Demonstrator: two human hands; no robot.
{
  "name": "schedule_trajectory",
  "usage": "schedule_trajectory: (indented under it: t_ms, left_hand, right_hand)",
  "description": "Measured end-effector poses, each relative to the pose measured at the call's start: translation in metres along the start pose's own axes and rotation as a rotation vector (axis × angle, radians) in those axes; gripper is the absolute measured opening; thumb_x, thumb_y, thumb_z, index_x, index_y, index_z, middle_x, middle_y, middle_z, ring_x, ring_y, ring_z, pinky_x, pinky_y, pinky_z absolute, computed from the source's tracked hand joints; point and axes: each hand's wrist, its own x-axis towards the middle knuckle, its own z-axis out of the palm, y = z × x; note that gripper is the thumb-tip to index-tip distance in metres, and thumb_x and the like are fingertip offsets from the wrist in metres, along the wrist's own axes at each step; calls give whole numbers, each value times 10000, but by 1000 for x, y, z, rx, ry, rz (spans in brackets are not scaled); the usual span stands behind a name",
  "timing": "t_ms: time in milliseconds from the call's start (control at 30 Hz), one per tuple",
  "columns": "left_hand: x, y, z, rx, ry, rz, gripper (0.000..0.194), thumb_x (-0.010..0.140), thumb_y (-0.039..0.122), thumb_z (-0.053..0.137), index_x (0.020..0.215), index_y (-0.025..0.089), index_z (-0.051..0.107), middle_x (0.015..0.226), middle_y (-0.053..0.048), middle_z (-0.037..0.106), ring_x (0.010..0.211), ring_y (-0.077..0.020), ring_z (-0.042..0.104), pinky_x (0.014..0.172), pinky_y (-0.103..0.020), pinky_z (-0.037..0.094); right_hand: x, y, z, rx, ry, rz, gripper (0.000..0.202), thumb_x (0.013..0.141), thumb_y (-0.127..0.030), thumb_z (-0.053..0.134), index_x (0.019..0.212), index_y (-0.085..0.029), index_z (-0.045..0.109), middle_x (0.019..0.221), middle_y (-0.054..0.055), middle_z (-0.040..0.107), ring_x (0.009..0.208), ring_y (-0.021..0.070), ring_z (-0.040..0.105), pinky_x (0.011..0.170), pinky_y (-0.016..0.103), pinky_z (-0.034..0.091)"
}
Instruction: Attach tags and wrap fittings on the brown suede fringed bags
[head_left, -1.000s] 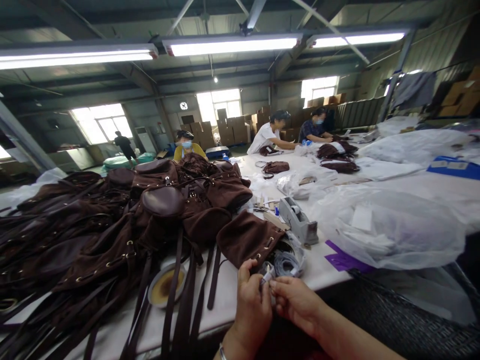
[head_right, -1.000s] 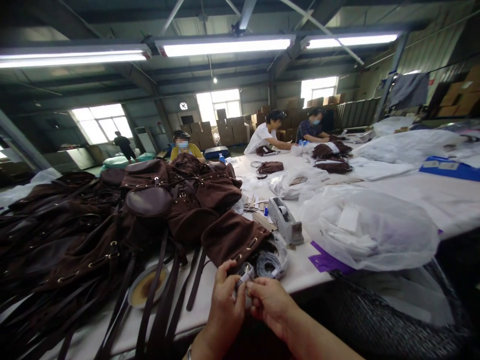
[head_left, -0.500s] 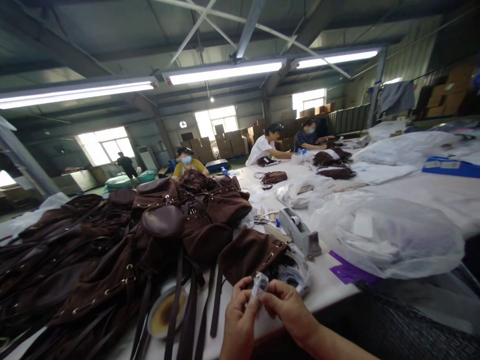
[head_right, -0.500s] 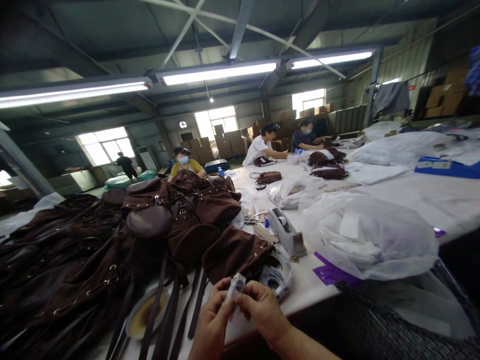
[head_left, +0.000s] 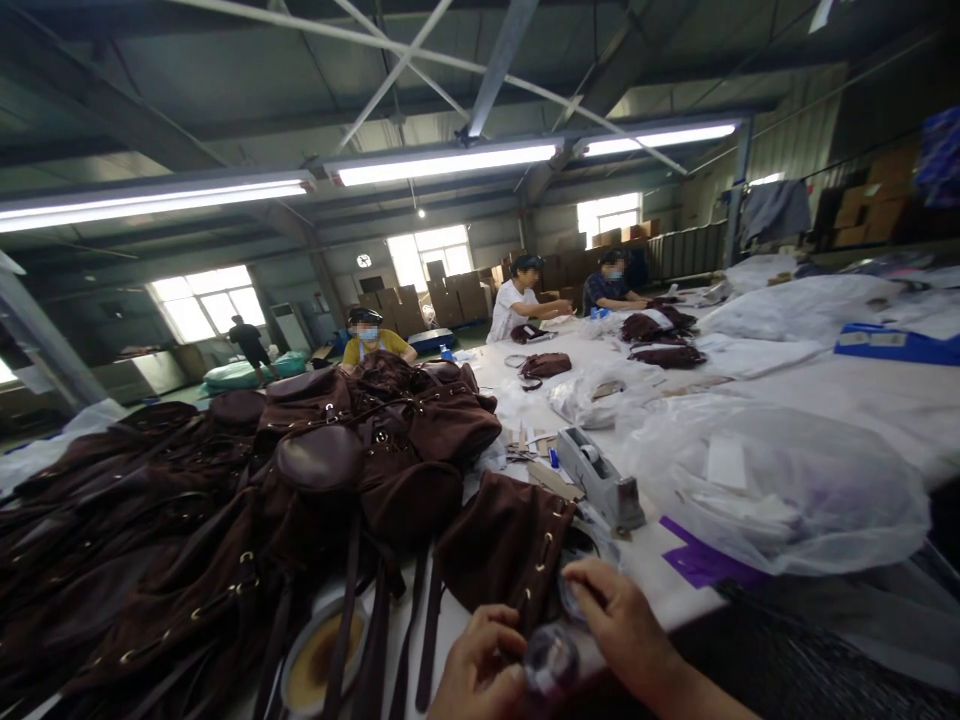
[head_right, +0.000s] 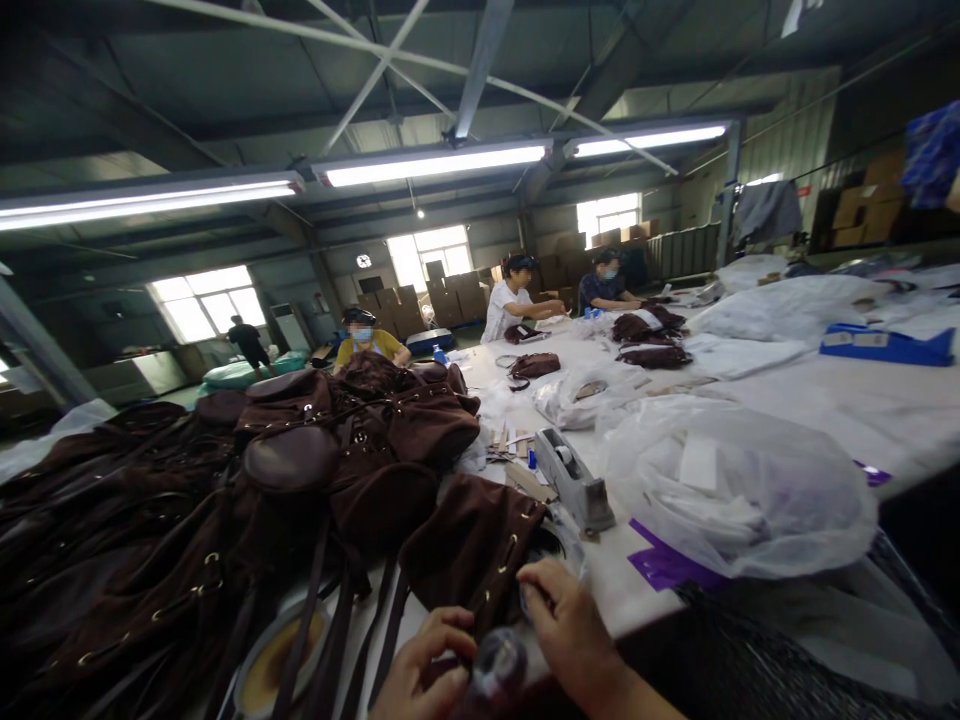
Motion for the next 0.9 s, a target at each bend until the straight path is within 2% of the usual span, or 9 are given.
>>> schedule_trajectory:
  t_ms: [100,200,333,433,500,600,700,800,900]
  left_hand:
    - [11,18,-1,364,94,68,103,820,261,603,848,214,690,918,-68,669,897,-225,652,831,-351,532]
    - [37,31,23,667,230,137,140,813,265,605,932,215,659,950,-88,648,881,-256,645,788,-385,542]
    - [73,26,61,975,157,63,387,611,113,678,997,139,662,1076,-188,634,948,-345,647,795,-445,551]
    - [88,13,67,990,72,-115,364,594,22,615,948,92,671,994,-207,660,854,-317,665,754,-402,531]
    - [91,7,61,867,116,-114,293,646,8,555,900,105,665,938,-175,667,843,-280,654,771,-368,504]
    - [89,10,46,511,310,0,211,692,28,510,806,155,635,831,-80,645,803,-210,608,765,-301,467]
    - [86,28,36,-37,410,-33,102,730,136,560,796,177,627,684,9,583,625,-141,537,612,-240,428]
    - [88,46,30,-551,468,-92,171,722,246,633,882,185,629,618,47,566,508,-110,492,501,-216,389]
    - [96,50,25,-845,620,-34,220,676,255,658,881,177,635,664,25,620,571,-132,580,549,-233,463]
  right_hand:
    - [10,40,-31,-159,267,127,359,708,-354,616,1027,-208,691,1099,125,698,951,289,647,911,416,504]
    - [17,70,-41,-76,311,381,544,621,-378,641,1121,-166,607,1216,194,659,987,303,681,885,405,534]
    - [18,72,-33,216,265,581,662,574,-431,707,1168,-191,538,1346,212,594,1135,318,651,698,330,568]
    - [12,58,-30,443,252,670,576,607,-430,758,1103,-222,553,1223,142,672,1051,271,674,624,288,540]
    - [8,47,-27,594,192,684,446,635,-417,775,979,-207,585,978,78,732,879,216,691,597,256,505]
    - [7,24,-18,803,-13,684,349,684,-434,761,859,-161,634,748,51,715,728,191,673,637,276,509]
    - [15,-10,-7,798,-158,509,458,736,-434,747,1072,-130,679,884,75,750,858,237,696,800,350,532]
    - [31,-58,-1,547,-164,225,565,794,-434,713,1284,-168,620,1147,81,717,1099,268,644,974,399,479]
    - [44,-111,2,237,-223,-114,458,849,-352,639,1283,-206,622,1248,80,666,1169,259,593,1035,407,431]
